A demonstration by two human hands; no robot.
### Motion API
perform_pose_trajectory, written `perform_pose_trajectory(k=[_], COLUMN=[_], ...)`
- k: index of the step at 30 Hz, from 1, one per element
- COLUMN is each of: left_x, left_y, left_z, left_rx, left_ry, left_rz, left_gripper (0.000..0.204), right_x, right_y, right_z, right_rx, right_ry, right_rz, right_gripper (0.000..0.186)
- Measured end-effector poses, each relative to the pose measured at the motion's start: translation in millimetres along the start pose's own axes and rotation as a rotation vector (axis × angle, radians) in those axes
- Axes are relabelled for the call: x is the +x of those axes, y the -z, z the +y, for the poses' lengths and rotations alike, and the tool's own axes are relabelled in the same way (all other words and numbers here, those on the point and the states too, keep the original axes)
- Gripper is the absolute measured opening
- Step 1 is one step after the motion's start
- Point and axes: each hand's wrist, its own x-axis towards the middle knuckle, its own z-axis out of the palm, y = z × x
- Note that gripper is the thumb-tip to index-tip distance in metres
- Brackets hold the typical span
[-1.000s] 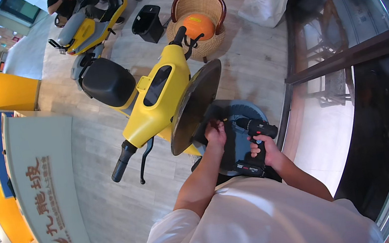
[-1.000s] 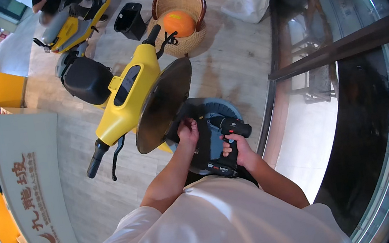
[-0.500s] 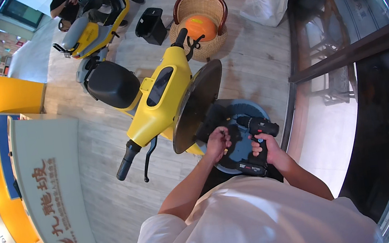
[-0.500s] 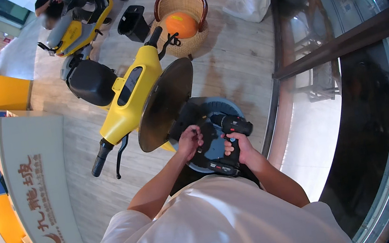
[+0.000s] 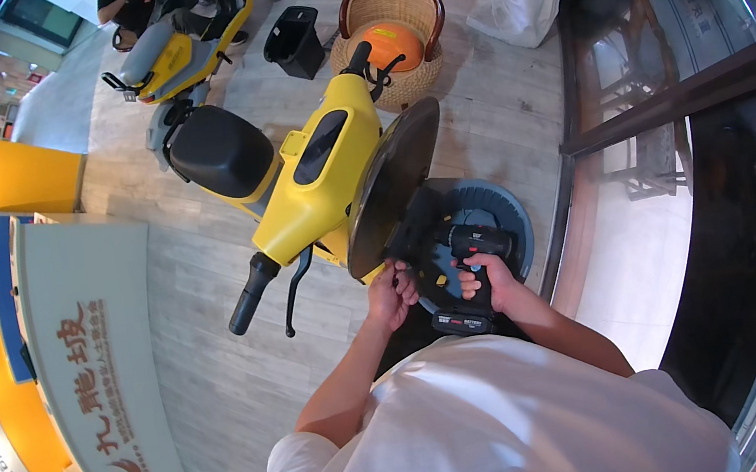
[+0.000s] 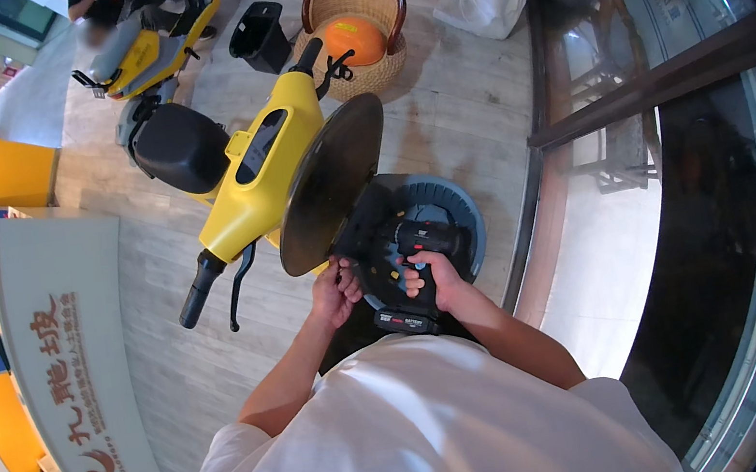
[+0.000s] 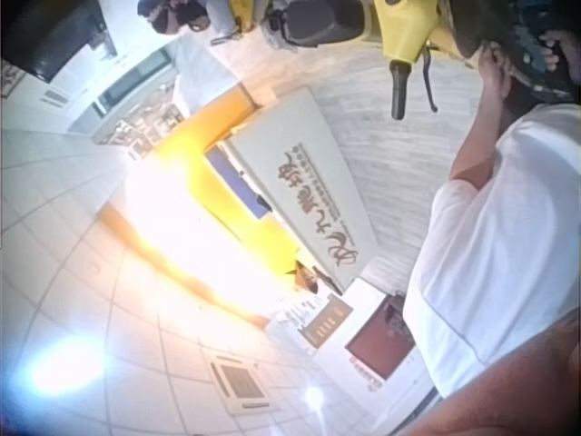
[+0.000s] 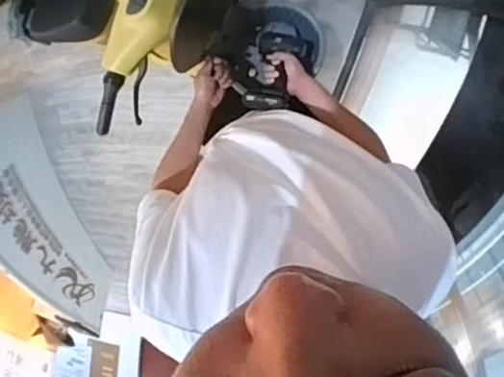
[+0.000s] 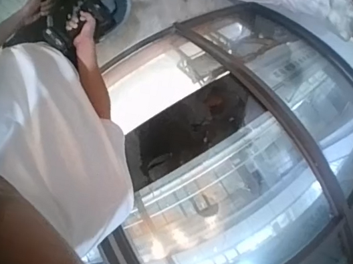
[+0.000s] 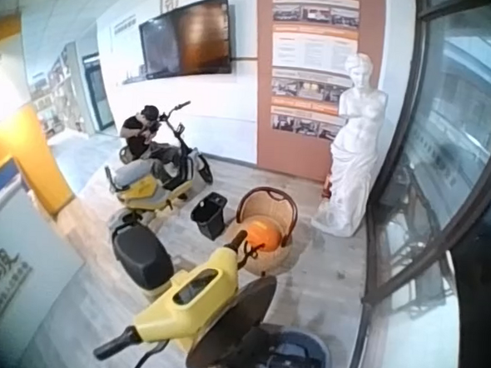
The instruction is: The recorder uses an electric drill to remove or tighten screws inside the storage compartment of a yellow electric scooter.
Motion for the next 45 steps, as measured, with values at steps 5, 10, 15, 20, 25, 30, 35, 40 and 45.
perform_pose_trajectory(k=[5,10,15,20,25,30,35,40,45], left_x=[-3.6,-9.4,-10.8,-10.4,-9.9,-7.4,-5.7,-1.5,-8.2], left_y=[2.3,15.2,13.4,13.4,16.0,16.4,14.3,15.9,12.9], left_z=[-2.4,-1.6,-2.2,-1.8,-1.8,-2.3,-1.7,-2.8,3.0], left_rx=[0.072,-0.002,0.001,-0.007,-0.054,-0.075,-0.061,-0.058,-0.016], left_ry=[-0.105,-0.114,-0.097,-0.093,-0.043,-0.020,-0.005,0.031,-0.013], left_rz=[0.158,0.100,0.143,0.133,0.126,0.115,0.120,0.123,0.110], left_gripper=[0.020,0.020,0.022,0.023,0.025,0.025,0.024,0.023,0.020], right_x=[5.8,9.2,9.7,10.4,12.0,16.1,21.2,20.0,22.2], right_y=[4.3,7.7,3.1,2.8,1.3,10.6,14.0,7.8,12.5], right_z=[6.7,7.7,8.9,10.0,9.5,13.1,14.2,-6.7,18.7], right_rx=[0.041,0.033,0.016,0.026,0.031,0.048,0.052,0.091,0.052], right_ry=[0.002,-0.004,0.008,0.002,0.009,0.006,-0.013,-0.036,-0.038], right_rz=[-0.036,-0.046,-0.040,-0.023,-0.045,-0.073,-0.074,-0.115,-0.144], right_gripper=[0.023,0.024,0.023,0.023,0.024,0.021,0.018,0.015,0.017])
